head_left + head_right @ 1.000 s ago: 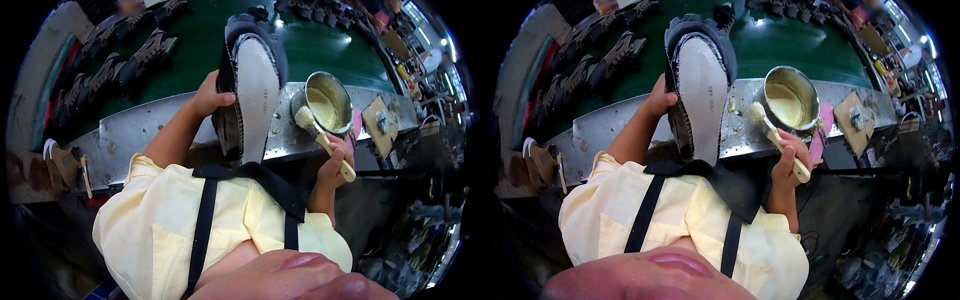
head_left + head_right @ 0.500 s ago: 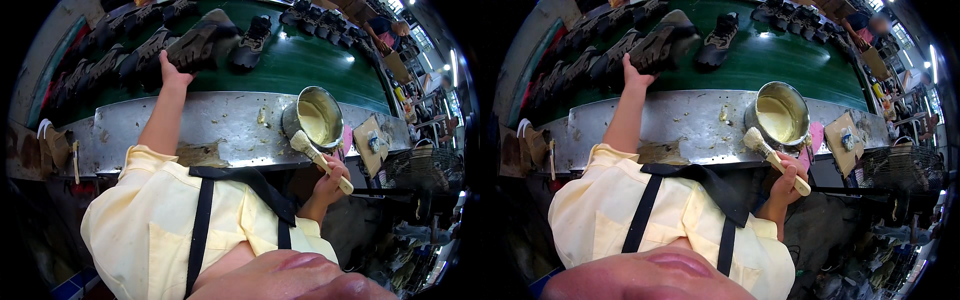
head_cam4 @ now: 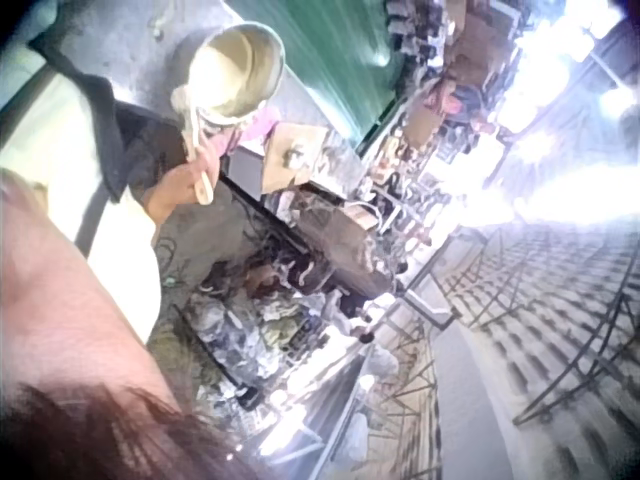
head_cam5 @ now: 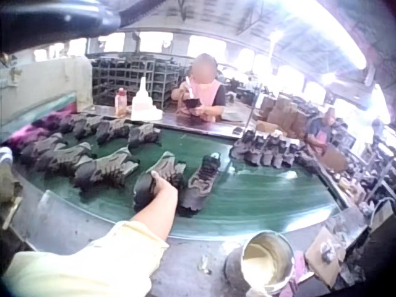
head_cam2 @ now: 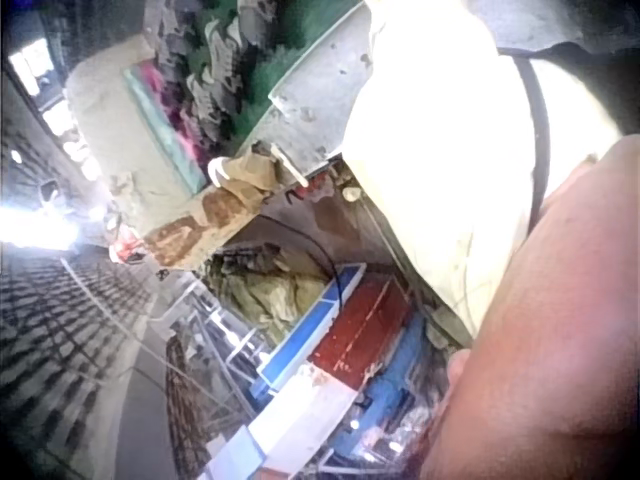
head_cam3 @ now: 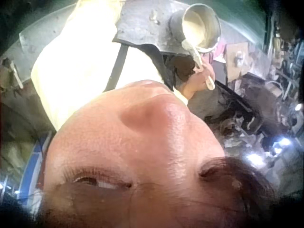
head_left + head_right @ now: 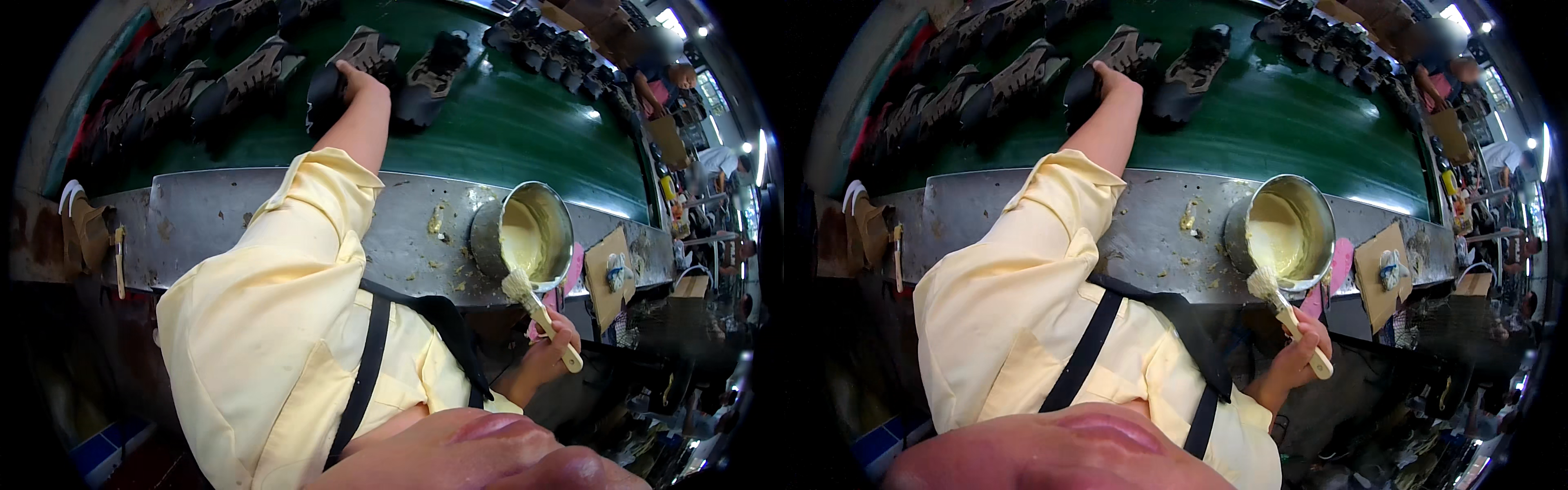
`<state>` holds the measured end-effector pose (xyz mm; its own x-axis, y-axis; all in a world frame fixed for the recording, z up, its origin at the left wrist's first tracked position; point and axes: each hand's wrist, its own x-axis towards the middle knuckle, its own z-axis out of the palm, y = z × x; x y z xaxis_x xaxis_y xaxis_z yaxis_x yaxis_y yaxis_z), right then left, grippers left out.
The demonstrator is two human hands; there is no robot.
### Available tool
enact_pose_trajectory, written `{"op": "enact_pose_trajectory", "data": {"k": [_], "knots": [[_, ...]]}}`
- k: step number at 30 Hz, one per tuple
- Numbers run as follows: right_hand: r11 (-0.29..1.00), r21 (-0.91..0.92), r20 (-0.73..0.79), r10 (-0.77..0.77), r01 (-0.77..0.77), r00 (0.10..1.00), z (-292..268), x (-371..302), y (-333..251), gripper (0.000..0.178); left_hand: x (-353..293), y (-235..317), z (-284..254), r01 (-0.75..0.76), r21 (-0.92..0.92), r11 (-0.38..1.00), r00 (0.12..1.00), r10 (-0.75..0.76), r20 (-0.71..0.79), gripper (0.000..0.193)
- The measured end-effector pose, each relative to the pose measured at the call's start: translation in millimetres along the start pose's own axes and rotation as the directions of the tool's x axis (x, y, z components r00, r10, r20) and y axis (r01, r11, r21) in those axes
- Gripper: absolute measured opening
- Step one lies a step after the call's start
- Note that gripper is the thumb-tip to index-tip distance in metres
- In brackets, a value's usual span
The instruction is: The person applies glue to the bottom and edges of shoe uppers using a brush and a container of adhesive, then places them onto a conveyor belt.
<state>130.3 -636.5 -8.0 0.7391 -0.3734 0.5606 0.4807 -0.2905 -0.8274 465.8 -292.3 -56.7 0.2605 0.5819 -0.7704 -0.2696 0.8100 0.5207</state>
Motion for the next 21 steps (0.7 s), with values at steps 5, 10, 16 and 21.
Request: {"op": "enact_pose_trajectory", "data": {"k": [5,10,16,21], "knots": [[1.0,0.027,-0.036,0.005,-0.004,0.999,-1,12,3,0.027,21,-65,-19,-0.598,0.701,0.389,0.792,0.148,0.593,0.082],[0.998,0.048,-0.089,-0.045,0.05,0.995,1,15,15,0.027,-31,-104,-31,-0.61,0.792,0.024,0.788,-0.076,0.61,0.092],[0.962,-0.267,-0.009,0.059,-0.059,0.998,11,45,27,0.011,-53,-83,-20,-0.835,-0.525,-0.165,-0.109,-0.885,0.452,0.032],[0.823,-0.55,0.306,0.356,-0.141,0.883,44,73,14,0.016,30,-80,73,-0.123,-0.873,-0.472,-0.484,-0.739,0.468,0.056]]}}
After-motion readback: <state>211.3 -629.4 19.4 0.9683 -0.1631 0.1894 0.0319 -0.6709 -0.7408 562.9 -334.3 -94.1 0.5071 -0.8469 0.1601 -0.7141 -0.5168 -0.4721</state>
